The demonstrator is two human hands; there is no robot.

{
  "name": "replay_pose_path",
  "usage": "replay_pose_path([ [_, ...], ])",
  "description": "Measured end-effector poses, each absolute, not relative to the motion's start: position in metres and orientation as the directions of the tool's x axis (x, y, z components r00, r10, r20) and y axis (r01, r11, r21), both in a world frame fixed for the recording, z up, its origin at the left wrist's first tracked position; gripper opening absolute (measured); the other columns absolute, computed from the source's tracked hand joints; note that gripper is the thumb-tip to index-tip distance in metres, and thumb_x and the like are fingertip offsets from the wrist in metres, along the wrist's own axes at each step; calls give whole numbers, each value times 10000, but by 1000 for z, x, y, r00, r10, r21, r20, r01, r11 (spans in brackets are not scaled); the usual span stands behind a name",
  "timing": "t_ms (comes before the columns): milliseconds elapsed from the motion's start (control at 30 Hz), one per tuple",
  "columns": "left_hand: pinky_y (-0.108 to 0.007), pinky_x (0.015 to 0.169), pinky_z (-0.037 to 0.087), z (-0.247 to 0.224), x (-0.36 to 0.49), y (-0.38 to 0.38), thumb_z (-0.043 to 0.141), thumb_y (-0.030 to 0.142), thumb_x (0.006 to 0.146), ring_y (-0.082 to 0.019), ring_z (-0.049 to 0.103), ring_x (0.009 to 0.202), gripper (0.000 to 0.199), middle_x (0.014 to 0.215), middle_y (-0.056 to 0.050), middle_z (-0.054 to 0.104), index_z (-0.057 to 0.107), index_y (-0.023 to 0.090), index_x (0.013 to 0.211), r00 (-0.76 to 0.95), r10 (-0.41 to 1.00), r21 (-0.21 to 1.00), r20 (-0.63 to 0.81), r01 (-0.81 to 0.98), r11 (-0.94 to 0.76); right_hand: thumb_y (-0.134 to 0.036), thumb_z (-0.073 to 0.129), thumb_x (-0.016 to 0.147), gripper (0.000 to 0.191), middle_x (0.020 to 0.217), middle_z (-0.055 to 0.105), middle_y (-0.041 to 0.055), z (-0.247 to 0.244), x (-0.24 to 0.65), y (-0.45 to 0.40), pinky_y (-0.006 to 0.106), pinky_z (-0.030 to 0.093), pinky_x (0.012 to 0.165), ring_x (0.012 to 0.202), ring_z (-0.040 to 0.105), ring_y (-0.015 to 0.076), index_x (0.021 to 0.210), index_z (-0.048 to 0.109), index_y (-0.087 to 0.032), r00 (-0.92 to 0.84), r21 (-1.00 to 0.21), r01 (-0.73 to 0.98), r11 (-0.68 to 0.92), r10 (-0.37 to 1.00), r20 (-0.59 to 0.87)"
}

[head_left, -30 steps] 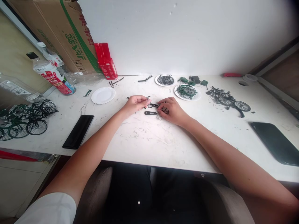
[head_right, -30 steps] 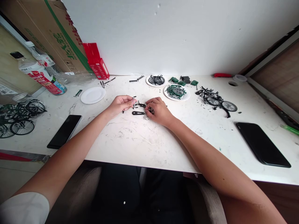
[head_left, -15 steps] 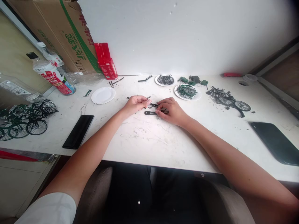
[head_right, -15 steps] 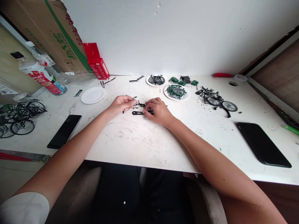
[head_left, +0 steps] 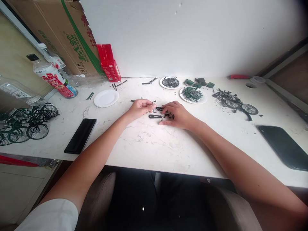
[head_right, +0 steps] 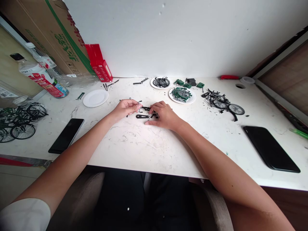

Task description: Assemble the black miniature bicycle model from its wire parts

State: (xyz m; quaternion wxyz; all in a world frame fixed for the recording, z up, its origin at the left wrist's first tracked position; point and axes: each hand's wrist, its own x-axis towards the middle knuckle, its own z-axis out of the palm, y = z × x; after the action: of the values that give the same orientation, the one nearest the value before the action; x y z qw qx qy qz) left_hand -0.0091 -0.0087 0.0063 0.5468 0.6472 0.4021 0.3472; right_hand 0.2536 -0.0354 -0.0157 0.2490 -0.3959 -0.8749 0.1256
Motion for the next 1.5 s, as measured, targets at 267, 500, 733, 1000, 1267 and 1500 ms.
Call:
replay_pose_path([
  [267,-272,605,362,10,-7,-11,868,596,771,-84,495,629,540,799,-54,693,780,122,1015,428,904,985,-1,158,-73,-779,793,772,630,1318,711,151,-16,253,-35,578,494,1008,1250,586,423,1098,759,-240,-560,-458,604,652,756,338],
  [500,-278,623,382,8,-7,-11,871,595,766,-90,514,638,543,793,-51,696,782,125,1024,436,900,984,-4,161,-74,-777,799,766,640,1324,709,151,-16,253,-36,588,479,1036,1260,579,421,1114,769,-240,-553,-482,595,643,763,335],
  [733,-267,607,392,5,-7,-9,867,609,763,-109,545,671,547,790,-64,696,783,132,1017,432,902,982,-2,171,-80,-792,785,767,646,1325,709,151,-16,252,-36,578,474,1041,1256,582,417,1104,771,-241,-552,-485,591,645,762,340],
  [1000,-262,602,398,3,-6,-9,864,584,777,-124,581,703,511,819,-77,718,795,138,1015,429,903,978,3,186,-92,-780,791,772,635,1314,714,144,-17,252,-35,583,478,1040,1254,588,411,1123,769,-251,-555,-473,597,648,759,341],
  [1267,-267,604,399,3,-6,-9,861,593,774,-123,576,696,516,823,-79,723,798,142,1018,433,902,977,-5,192,-87,-773,789,780,624,1313,709,143,-18,252,-36,585,476,1042,1254,588,413,1122,770,-252,-551,-473,602,643,763,337],
  [1500,-262,595,387,4,-6,-9,858,586,781,-116,563,682,513,808,-71,717,800,141,1029,435,900,977,-6,195,-87,-772,772,795,623,1334,681,158,-18,249,-38,593,481,1061,1270,554,412,1127,772,-244,-541,-466,586,662,749,384],
])
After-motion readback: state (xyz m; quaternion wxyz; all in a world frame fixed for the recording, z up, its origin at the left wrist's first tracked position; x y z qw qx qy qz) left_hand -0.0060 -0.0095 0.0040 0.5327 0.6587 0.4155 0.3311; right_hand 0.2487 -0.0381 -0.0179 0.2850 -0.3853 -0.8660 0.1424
